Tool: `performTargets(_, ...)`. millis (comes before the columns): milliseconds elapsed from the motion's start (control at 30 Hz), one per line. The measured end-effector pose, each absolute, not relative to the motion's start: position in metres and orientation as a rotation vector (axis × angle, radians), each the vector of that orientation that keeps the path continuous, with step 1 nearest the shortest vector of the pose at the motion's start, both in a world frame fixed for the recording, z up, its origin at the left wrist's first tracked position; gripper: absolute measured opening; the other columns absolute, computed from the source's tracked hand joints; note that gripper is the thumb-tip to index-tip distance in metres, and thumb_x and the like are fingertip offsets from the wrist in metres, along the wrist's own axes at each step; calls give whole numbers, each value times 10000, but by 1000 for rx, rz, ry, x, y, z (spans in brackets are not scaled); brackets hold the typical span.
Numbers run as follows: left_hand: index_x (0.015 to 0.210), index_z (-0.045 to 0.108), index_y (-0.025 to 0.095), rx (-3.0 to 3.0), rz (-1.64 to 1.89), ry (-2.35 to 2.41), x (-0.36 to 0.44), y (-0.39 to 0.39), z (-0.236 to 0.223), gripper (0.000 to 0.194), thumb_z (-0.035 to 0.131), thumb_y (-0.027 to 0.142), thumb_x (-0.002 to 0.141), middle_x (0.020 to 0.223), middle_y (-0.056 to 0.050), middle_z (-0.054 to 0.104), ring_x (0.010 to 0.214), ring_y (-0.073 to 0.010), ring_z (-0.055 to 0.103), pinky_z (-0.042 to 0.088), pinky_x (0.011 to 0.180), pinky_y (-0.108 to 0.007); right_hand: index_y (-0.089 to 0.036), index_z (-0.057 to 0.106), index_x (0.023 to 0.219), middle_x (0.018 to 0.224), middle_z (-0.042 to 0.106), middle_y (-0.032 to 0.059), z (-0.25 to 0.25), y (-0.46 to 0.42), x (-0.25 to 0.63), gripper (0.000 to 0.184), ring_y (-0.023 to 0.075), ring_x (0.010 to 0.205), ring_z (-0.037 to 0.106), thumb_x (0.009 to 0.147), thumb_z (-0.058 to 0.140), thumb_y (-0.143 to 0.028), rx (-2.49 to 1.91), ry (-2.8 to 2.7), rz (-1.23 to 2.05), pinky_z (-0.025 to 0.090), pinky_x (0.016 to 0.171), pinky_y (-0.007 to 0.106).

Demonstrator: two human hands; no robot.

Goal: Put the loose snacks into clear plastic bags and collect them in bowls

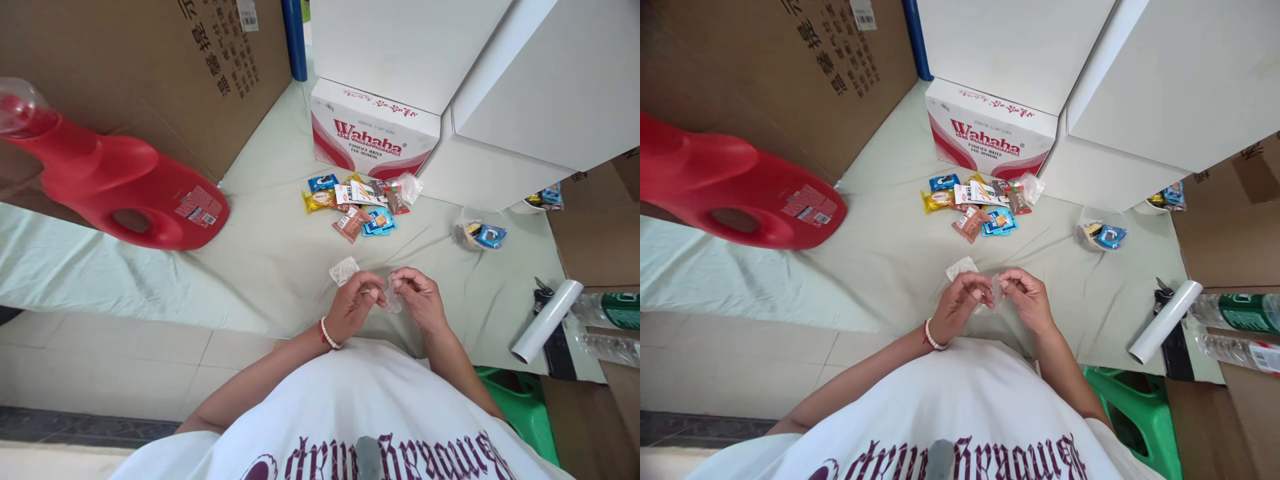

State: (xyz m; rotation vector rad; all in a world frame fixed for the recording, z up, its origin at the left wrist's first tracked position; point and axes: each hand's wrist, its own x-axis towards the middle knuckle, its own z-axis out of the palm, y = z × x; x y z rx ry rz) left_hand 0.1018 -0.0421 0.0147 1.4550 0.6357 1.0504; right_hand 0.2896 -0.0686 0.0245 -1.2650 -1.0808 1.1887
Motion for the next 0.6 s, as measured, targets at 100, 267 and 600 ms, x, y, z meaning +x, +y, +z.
performTargets(100,1281,667,285,1449,1071,666,104,-38,14,336,631,408,970,1163,-88,640,845,-141,639,579,684,-277,-288,795,934,1025,670,43,29,-68,289,86,181,928,620,870,785,-343,-1233,-1199,1125,502,760,301)
performTargets(267,906,787,232,1545,1194,835,101,-20,15,151,702,355,931,890,-50,681,820,-146,639,540,689,-262,-279,796,909,1001,630,44,27,-60,292,90,149,814,574,858,794,-353,-1292,-1186,977,450,615,258)
performTargets(600,961,616,238,2269,1365,598,55,31,107,110,528,279,1011,1232,-69,723,1138,-200,670,497,1077,-466,-295,700,989,983,549,1,91,-43,313,52,73,595,524,940,691,-310,-1210,-1227,395,478,504,236)
